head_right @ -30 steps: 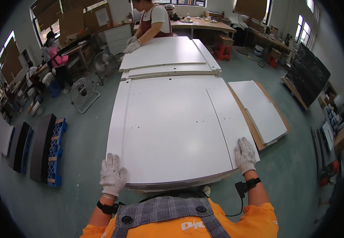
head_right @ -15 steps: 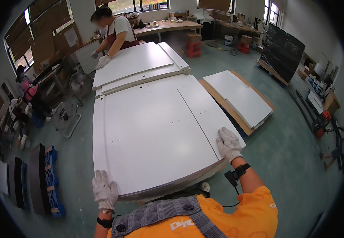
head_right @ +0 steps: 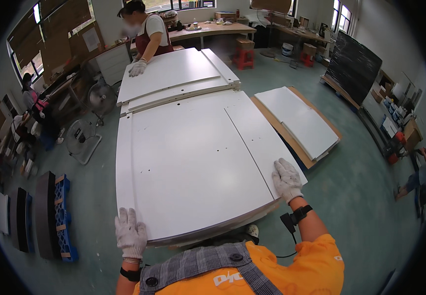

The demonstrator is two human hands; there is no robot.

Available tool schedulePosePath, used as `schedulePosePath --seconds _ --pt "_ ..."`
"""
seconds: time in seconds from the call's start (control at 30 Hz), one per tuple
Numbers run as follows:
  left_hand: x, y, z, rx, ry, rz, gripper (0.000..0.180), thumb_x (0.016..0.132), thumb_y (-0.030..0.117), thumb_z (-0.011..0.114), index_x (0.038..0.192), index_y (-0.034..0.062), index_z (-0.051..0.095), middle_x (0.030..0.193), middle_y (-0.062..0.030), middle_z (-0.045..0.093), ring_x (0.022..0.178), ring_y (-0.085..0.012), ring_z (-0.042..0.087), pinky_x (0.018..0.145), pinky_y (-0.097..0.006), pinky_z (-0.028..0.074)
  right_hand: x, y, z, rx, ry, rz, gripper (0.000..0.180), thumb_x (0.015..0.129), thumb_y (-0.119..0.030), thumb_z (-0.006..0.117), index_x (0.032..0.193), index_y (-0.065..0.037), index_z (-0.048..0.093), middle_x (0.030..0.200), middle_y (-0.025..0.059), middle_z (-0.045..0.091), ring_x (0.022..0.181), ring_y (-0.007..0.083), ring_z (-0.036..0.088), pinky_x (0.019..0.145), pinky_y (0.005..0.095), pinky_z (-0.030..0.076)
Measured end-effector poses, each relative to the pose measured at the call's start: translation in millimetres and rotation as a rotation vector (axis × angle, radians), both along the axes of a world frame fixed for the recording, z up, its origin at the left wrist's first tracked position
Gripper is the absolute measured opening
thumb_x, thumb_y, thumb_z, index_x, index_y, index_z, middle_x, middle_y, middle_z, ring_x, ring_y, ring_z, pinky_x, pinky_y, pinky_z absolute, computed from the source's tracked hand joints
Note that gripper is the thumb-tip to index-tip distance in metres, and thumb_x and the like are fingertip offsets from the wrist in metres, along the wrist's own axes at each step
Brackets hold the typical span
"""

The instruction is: Moving and stacking large white furniture panels onto a pallet stack.

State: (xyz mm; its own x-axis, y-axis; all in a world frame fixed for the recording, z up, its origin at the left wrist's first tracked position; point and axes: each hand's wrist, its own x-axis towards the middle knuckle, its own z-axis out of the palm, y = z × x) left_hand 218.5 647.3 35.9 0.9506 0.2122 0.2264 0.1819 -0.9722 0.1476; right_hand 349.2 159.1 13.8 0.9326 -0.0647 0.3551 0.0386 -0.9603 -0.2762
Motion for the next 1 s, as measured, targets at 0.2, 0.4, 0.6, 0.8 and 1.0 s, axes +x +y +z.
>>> schedulePosePath --seconds 0.2,0.4,0.6,0.8,1.0 --pt "1 -7 10 -0.054 0.014 0.017 0.051 0.082 0.021 0.058 0.131 0.0071 0.055 0.141 -0.0251 0.042 0.126 -0.0471 0.039 0.108 -0.048 0.033 -2 -1 0 0.006 -0.008 -0.004 0.04 0.085 -0.026 0.059 0.122 -0.009 0.062 0.131 0.0136 0.056 0.123 0.0285 0.05 0.106 0.036 0.038" --pt "6 -4 -1 -0.024 0.064 0.052 0.048 0.083 0.022 0.057 0.13 0.0121 0.057 0.145 -0.0197 0.04 0.13 -0.0463 0.035 0.107 -0.048 0.034 -2 -4 1 -0.022 0.035 0.003 0.042 0.088 -0.028 0.054 0.125 -0.008 0.059 0.132 0.014 0.054 0.125 0.0285 0.048 0.108 0.036 0.035" --pt "1 -8 0 -0.023 0.077 0.081 0.047 0.086 0.014 0.055 0.133 0.0131 0.055 0.146 -0.0194 0.038 0.13 -0.043 0.036 0.11 -0.045 0.032 -1 0 4 -0.037 0.099 0.017 0.045 0.092 -0.033 0.046 0.129 -0.007 0.054 0.138 0.0142 0.049 0.13 0.0273 0.043 0.112 0.035 0.03" --pt "-1 -4 -7 -0.033 0.05 0.021 0.047 0.087 0.015 0.055 0.133 0.0125 0.054 0.147 -0.0205 0.036 0.13 -0.0437 0.035 0.11 -0.045 0.031 -8 -3 4 -0.041 0.103 0.002 0.046 0.094 -0.033 0.043 0.13 -0.008 0.053 0.139 0.0135 0.048 0.13 0.0271 0.043 0.111 0.0347 0.031" --pt "1 -1 -9 0.008 0.051 0.028 0.049 0.086 0.023 0.056 0.134 0.0182 0.054 0.146 -0.0184 0.039 0.131 -0.0452 0.034 0.109 -0.046 0.033 -1 -4 1 -0.036 0.099 0.021 0.045 0.092 -0.032 0.048 0.129 -0.008 0.055 0.138 0.0135 0.05 0.129 0.0274 0.044 0.111 0.0352 0.031"
